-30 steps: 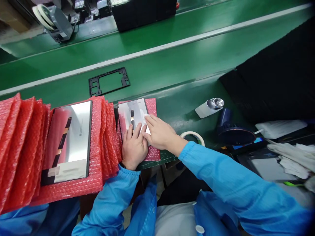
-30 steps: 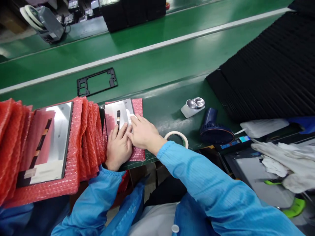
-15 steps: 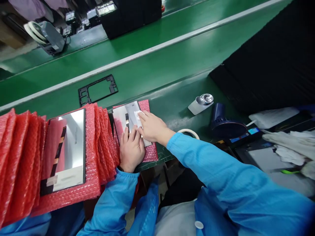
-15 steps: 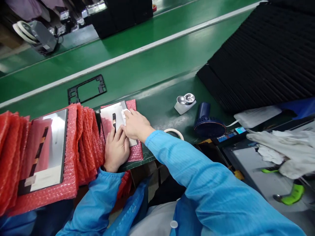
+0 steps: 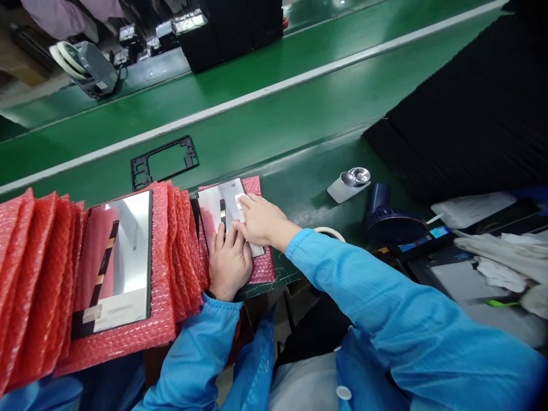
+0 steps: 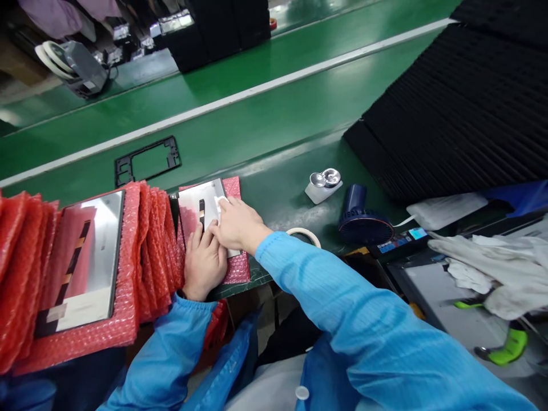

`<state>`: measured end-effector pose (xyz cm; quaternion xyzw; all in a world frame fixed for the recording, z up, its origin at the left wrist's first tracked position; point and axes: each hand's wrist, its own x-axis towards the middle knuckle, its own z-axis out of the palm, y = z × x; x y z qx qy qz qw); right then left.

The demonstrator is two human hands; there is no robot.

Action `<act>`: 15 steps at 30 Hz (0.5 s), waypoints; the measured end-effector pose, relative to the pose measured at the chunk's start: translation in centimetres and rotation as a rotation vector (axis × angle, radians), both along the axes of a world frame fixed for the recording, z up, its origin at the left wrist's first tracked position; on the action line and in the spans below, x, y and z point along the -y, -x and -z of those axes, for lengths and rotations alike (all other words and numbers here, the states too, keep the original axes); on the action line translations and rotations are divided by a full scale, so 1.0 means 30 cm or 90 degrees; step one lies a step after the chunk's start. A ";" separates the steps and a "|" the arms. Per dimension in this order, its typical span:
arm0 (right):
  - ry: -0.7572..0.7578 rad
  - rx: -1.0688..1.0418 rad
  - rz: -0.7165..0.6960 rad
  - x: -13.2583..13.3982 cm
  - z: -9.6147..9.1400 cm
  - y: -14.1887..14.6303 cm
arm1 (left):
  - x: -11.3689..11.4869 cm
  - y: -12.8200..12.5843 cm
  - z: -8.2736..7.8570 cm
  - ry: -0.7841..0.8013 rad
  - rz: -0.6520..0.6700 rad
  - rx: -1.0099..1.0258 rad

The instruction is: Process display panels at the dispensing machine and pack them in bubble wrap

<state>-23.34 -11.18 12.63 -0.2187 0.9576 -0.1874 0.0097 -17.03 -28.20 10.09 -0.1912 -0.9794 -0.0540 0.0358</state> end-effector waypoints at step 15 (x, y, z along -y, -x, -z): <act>0.021 -0.031 0.007 -0.026 0.043 -0.036 | 0.001 0.006 0.022 -0.021 0.011 -0.013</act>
